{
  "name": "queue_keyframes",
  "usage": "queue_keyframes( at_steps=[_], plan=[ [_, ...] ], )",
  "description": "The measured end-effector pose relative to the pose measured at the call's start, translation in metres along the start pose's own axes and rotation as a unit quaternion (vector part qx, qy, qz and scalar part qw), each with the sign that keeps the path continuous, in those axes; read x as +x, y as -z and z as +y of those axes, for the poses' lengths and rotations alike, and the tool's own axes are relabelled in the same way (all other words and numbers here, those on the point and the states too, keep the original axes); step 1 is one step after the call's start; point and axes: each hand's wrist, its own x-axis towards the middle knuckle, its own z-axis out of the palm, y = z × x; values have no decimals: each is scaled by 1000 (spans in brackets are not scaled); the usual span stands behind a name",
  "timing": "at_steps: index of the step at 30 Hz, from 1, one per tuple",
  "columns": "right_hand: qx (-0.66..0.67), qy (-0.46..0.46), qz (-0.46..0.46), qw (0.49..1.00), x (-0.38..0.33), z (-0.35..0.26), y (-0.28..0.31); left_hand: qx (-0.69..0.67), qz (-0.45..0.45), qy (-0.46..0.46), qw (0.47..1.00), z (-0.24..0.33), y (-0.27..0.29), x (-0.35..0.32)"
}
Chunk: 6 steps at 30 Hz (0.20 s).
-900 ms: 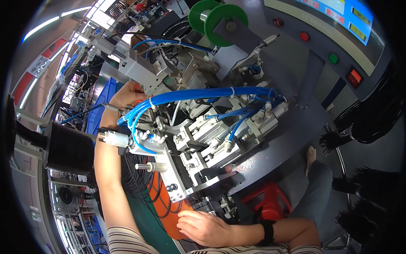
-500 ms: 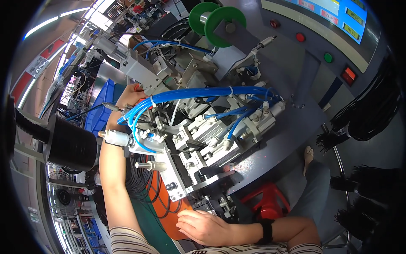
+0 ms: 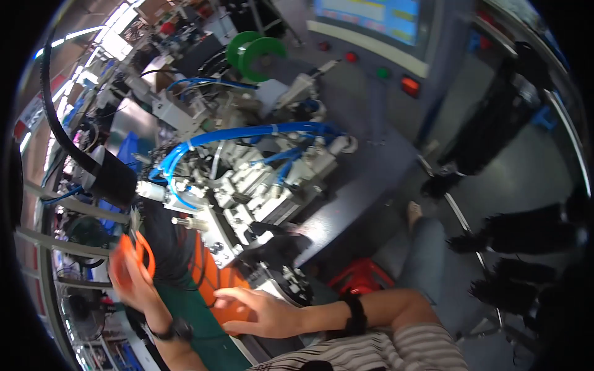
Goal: The person inserts the ends of wires into a machine by hand, picks up a bundle of cables to check the connectors, and then uses scissors on the machine.
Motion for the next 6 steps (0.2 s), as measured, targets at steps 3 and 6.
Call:
queue_keyframes(
  at_steps=[3,6],
  plan=[
    [287,-38,-65,955,-17,-25,-18,288,-311,-472,773,28,50,-77],
    [274,-136,-66,950,-30,-5,-9,172,-397,-542,721,27,16,-99]
  ],
)
